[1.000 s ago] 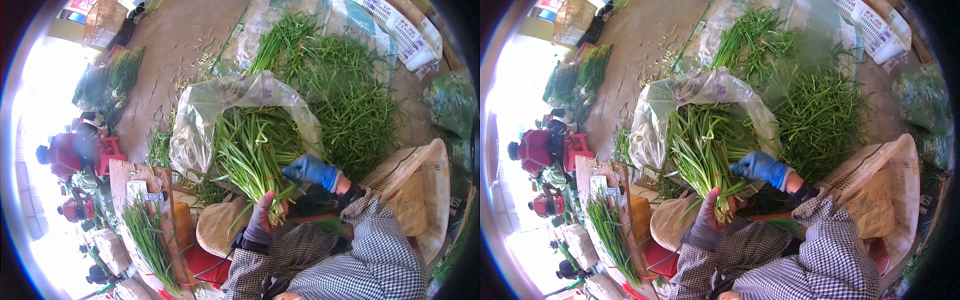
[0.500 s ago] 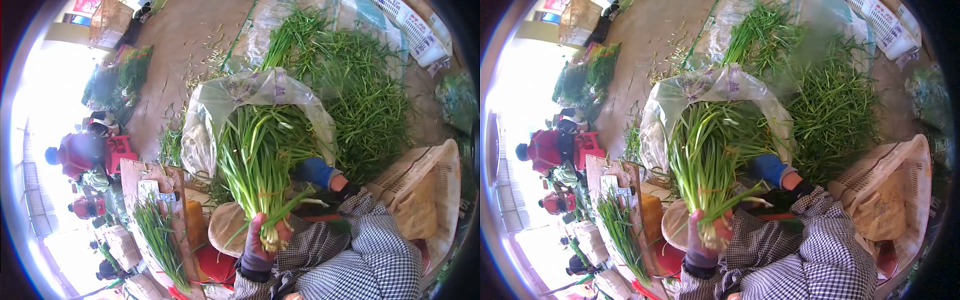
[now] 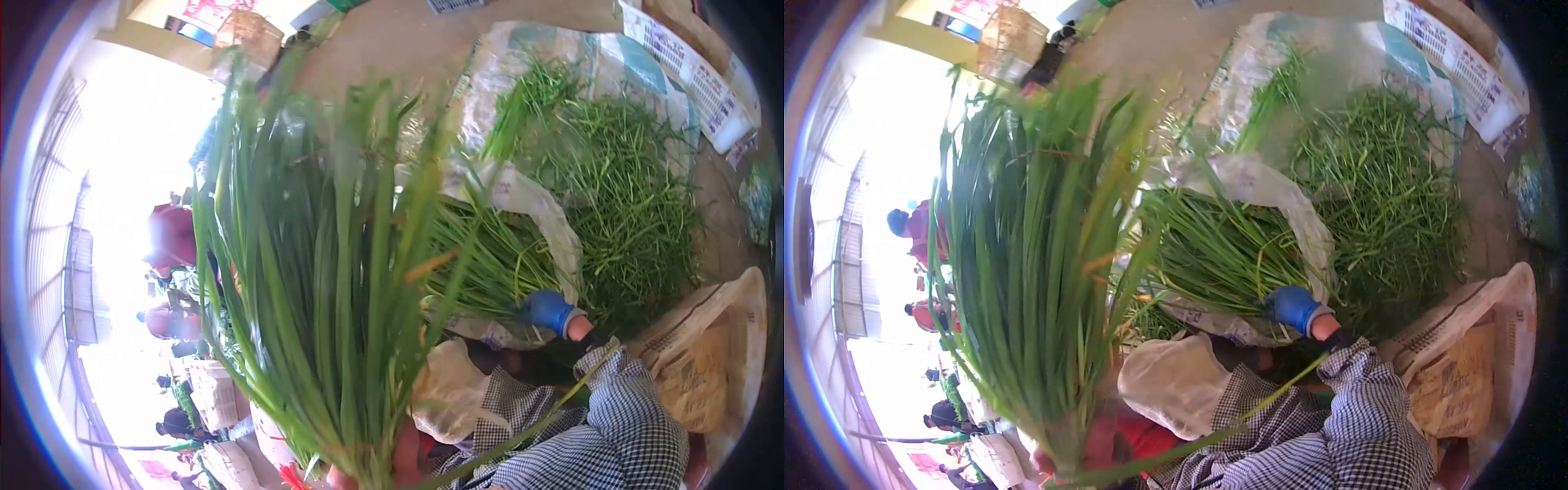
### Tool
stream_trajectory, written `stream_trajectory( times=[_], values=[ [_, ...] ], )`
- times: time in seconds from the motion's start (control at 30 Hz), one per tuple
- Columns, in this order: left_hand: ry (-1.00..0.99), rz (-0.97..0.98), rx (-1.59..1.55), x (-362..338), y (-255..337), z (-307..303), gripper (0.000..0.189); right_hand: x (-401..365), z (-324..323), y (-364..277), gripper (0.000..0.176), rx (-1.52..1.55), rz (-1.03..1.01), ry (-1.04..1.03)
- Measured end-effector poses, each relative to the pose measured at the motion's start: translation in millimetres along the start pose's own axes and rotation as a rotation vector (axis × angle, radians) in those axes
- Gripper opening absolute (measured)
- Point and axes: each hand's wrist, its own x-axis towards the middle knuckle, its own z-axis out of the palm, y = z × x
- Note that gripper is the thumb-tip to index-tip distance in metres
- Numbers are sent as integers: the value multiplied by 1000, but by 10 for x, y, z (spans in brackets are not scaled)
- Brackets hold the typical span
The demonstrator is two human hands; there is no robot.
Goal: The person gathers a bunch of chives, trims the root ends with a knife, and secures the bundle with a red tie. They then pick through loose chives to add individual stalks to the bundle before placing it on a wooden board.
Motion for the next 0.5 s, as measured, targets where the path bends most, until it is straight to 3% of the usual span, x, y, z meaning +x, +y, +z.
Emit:
stream_trajectory(
  times=[0.07, 0.13, 0.17, 0.2, 0.23, 0.27, 0.3, 0.33, 0.37, 0.4, 0.43, 0.47, 0.5],
  values=[
    [6, 35, 96, 10, 48, -23, 66, -66, -171, -123, 40, -47, -30, -11],
    [43, 57, 194, 53, 36, -67, 66, -323, -504, -352, 42, 265, -30, 43],
    [41, 89, 185, 53, 25, -71, 66, -407, -584, -443, 51, 587, -129, 86],
    [181, -22, 313, 106, 3, -91, 60, -454, -643, -568, 51, 562, -151, 71],
    [329, -137, 434, 139, -18, -140, 55, -484, -680, -764, 52, 846, -323, 79],
    [220, -92, 707, 173, -105, -298, 49, -518, -720, -999, 54, 1131, -493, 74],
    [114, -48, 980, 209, -220, -397, 43, -627, -820, -1394, 61, 1328, -472, 45],
    [286, -285, 623, 244, -295, -323, 38, -612, -809, -1496, 61, 1303, -488, 12],
    [172, -225, 728, 259, -411, -420, 39, -602, -772, -1585, 64, 1283, -487, 28],
    [185, -191, 716, 252, -523, -444, 39, -587, -740, -1698, 68, 1265, -487, 47],
    [141, -92, 854, 255, -631, -456, 39, -613, -731, -1958, 69, 1254, -600, 254],
    [93, 5, 991, 275, -728, -487, 39, -573, -661, -1966, 69, 1236, -616, 235],
    [99, 30, 978, 293, -844, -620, 39, -504, -550, -1901, 66, 1097, -587, 353]
  ],
)
